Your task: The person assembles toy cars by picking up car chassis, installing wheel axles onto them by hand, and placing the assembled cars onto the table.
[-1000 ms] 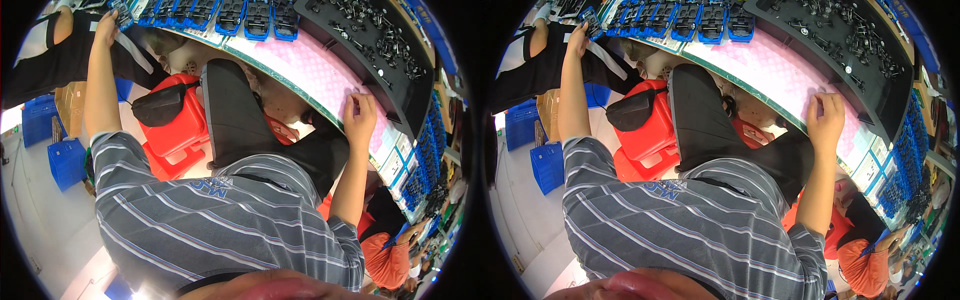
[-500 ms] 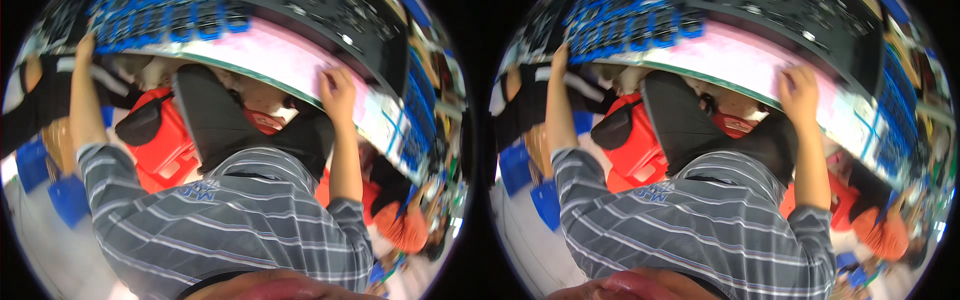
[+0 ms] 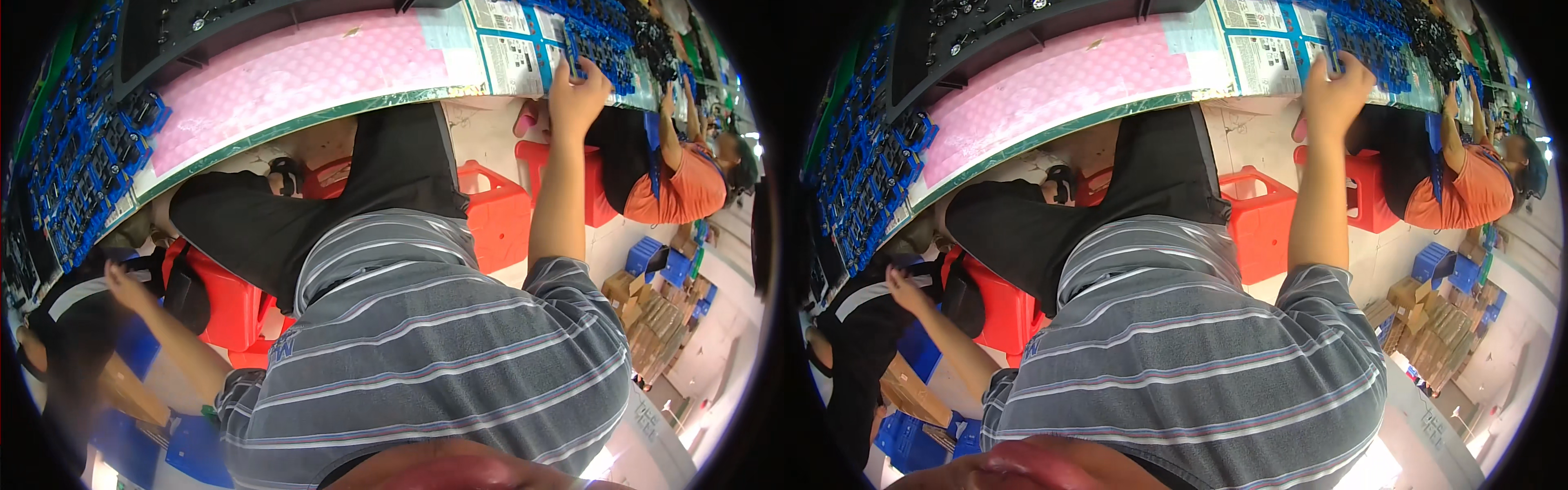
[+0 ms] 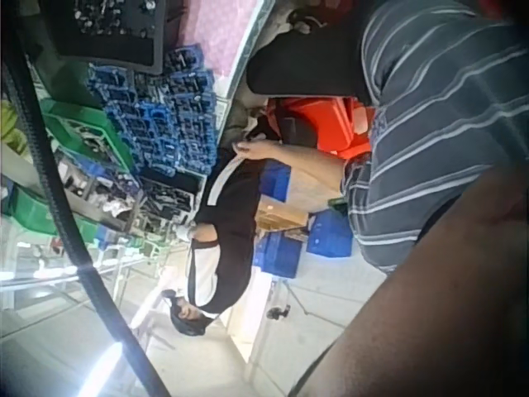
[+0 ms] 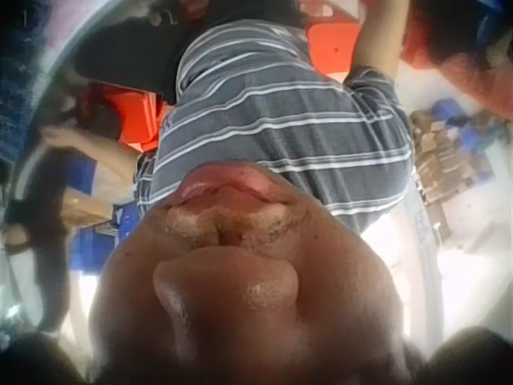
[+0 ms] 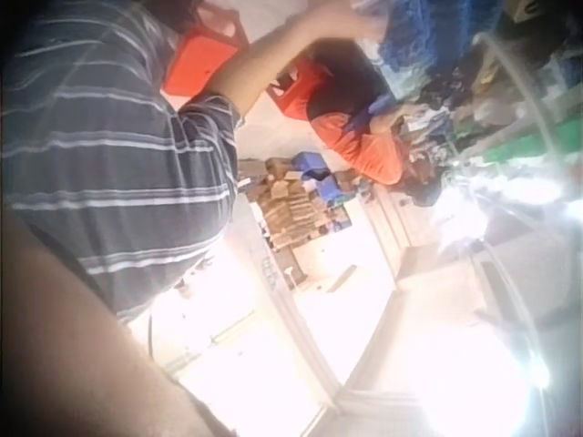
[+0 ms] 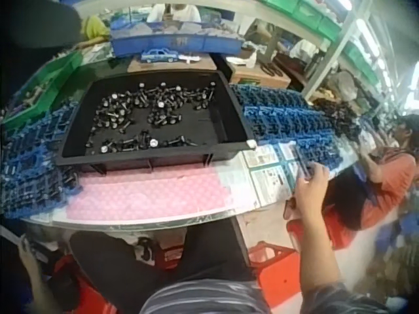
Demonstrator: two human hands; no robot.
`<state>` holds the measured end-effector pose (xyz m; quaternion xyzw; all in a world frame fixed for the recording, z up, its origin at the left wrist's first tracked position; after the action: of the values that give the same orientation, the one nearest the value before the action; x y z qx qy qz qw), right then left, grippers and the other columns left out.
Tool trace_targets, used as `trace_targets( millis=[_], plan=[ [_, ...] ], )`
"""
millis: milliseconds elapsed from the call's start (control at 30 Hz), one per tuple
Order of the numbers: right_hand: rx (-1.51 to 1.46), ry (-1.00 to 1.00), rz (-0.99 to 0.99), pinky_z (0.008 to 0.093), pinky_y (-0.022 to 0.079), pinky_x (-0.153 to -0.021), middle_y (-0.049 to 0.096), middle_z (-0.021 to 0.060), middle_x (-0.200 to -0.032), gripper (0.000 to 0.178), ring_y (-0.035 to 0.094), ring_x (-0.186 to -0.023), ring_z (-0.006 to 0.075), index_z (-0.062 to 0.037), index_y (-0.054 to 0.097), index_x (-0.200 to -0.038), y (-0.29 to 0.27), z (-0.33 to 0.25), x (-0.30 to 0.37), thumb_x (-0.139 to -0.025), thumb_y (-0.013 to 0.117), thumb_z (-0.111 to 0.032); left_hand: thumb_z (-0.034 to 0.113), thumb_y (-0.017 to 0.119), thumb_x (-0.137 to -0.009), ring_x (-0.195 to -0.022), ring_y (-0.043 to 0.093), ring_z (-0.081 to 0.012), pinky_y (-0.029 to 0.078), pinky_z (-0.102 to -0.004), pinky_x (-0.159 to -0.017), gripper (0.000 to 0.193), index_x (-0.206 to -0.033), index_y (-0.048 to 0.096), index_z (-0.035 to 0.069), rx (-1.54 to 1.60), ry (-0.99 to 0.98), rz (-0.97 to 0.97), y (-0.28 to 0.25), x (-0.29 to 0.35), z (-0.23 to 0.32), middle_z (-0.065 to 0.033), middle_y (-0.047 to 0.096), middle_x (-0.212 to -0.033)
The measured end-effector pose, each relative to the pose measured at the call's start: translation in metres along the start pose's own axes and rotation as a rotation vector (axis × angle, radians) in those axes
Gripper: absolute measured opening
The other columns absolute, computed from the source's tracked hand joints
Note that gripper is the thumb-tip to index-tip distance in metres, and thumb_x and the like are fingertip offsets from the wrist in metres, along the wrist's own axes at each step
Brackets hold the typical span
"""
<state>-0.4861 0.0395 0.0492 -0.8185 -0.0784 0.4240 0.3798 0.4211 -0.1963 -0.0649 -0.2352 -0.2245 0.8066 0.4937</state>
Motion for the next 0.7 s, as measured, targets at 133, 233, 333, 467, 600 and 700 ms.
trace_targets(
  millis=[133,233,333,467,600,700],
  plan=[
    [0.349,-0.099,-0.102,0.0406,0.054,-0.085,0.06,0.0216,-0.119,0.032,0.066,-0.096,0.0349,0.0008,0.071,-0.11,-0.011,0.059,-0.007,-0.085,0.076,-0.018,0.028,0.052,-0.108,-0.106,0.063,-0.0184,0.052,-0.0314,-0.089,0.039,-0.135,0.06,0.002,0.208,-0.158,-0.177,0.097,0.088,0.031,-0.012,0.065,-0.126],
    [0.323,-0.173,-0.112,0.0391,0.055,-0.082,0.063,0.0195,-0.114,0.028,0.068,-0.09,0.0318,-0.0008,0.073,-0.106,-0.013,0.057,-0.007,-0.084,0.078,-0.017,0.021,0.056,-0.106,-0.091,0.064,-0.0118,0.051,-0.026,-0.079,0.028,-0.122,0.068,0.001,0.182,-0.021,-0.235,0.151,0.132,0.08,-0.0076,0.071,-0.109],
    [0.113,-0.149,-0.094,0.0375,0.055,-0.075,0.068,0.0148,-0.101,0.021,0.069,-0.086,0.0289,0.0001,0.074,-0.099,-0.021,0.013,0.014,-0.082,0.079,-0.012,0.019,0.059,-0.104,-0.081,0.06,-0.0091,0.049,-0.0237,-0.073,0.022,-0.113,0.07,0.002,0.327,0.053,-0.576,0.197,0.21,0.18,-0.0032,0.066,-0.096],
    [-0.2,-0.333,-0.134,0.0384,0.054,-0.075,0.067,0.0151,-0.098,0.02,0.066,-0.086,0.0295,-0.001,0.068,-0.096,-0.044,-0.083,0.063,-0.077,0.077,0.0,0.021,0.058,-0.104,-0.078,0.058,-0.0083,0.048,-0.0236,-0.069,0.028,-0.12,0.066,-0.001,0.592,0.017,-1.069,0.24,0.295,0.261,-0.0065,0.069,-0.104],
    [-0.726,-0.507,-0.516,0.039,0.055,-0.075,0.065,0.015,-0.102,0.03,0.066,-0.089,0.0307,-0.0014,0.069,-0.1,-0.051,-0.181,0.118,-0.072,0.083,0.0,0.028,0.061,-0.103,-0.082,0.062,-0.0131,0.048,-0.0245,-0.064,0.059,-0.151,0.035,0.006,1.226,-0.19,-1.383,0.275,0.331,0.308,-0.0142,0.061,-0.13],
    [-0.95,-0.73,-0.702,0.0386,0.057,-0.08,0.065,0.0146,-0.105,0.034,0.068,-0.094,0.0306,-0.0001,0.072,-0.102,-0.054,-0.23,0.114,-0.072,0.087,-0.007,0.024,0.065,-0.1,-0.08,0.062,-0.0142,0.045,-0.0243,-0.055,0.043,-0.135,0.045,0.01,1.407,-0.45,-1.217,0.266,0.317,0.329,-0.0159,0.062,-0.127]
  ],
)
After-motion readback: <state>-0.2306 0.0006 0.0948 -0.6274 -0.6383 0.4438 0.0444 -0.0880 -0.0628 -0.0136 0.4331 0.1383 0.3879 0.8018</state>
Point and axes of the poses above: each hand's wrist, its own x-axis away from the middle knuckle, its own y-axis out of the palm, z = x × y, the point moved 6 cm from there along -x, towards the middle knuckle
